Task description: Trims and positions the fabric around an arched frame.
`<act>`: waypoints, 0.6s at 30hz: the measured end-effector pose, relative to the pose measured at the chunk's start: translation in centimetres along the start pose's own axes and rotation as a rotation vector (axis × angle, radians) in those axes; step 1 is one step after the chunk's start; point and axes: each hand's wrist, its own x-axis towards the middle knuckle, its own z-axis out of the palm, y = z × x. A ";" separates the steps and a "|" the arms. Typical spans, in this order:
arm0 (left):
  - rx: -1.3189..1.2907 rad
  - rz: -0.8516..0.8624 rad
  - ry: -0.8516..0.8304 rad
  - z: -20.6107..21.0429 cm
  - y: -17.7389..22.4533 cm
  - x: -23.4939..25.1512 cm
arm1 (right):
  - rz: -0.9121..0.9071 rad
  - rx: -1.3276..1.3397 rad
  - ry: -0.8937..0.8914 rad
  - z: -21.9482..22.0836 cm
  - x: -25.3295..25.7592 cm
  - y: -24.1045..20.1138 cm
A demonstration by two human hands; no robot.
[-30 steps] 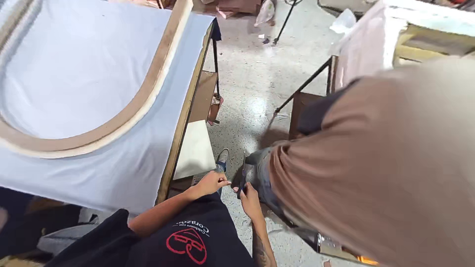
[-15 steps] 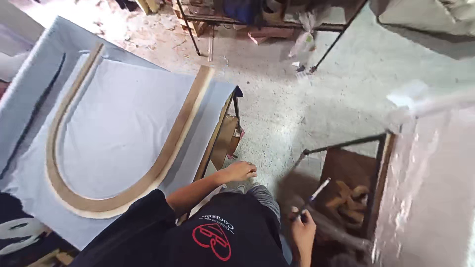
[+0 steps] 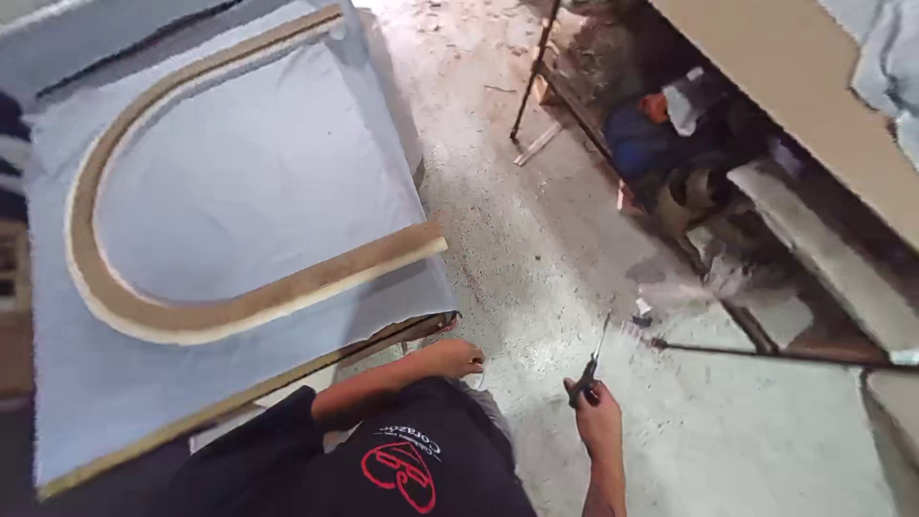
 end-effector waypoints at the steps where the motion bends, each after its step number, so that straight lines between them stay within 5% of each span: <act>1: -0.040 -0.025 0.073 -1.4 1.0 0.7 | -0.068 -0.023 -0.046 -2.1 4.5 -2.0; 5: -0.208 -0.144 0.348 -5.8 3.0 3.5 | -0.334 -0.187 -0.175 -7.1 20.0 -9.4; 8: -0.279 -0.163 0.349 -8.6 1.7 8.7 | -0.422 -0.206 -0.233 -7.4 29.4 -12.5; 12: -0.239 -0.120 0.220 -14.3 -0.9 19.3 | -0.276 -0.241 -0.379 -6.4 38.0 -13.1; 18: -0.106 -0.147 0.330 -33.9 -0.9 30.0 | 0.003 0.085 -0.447 -8.3 49.3 -14.0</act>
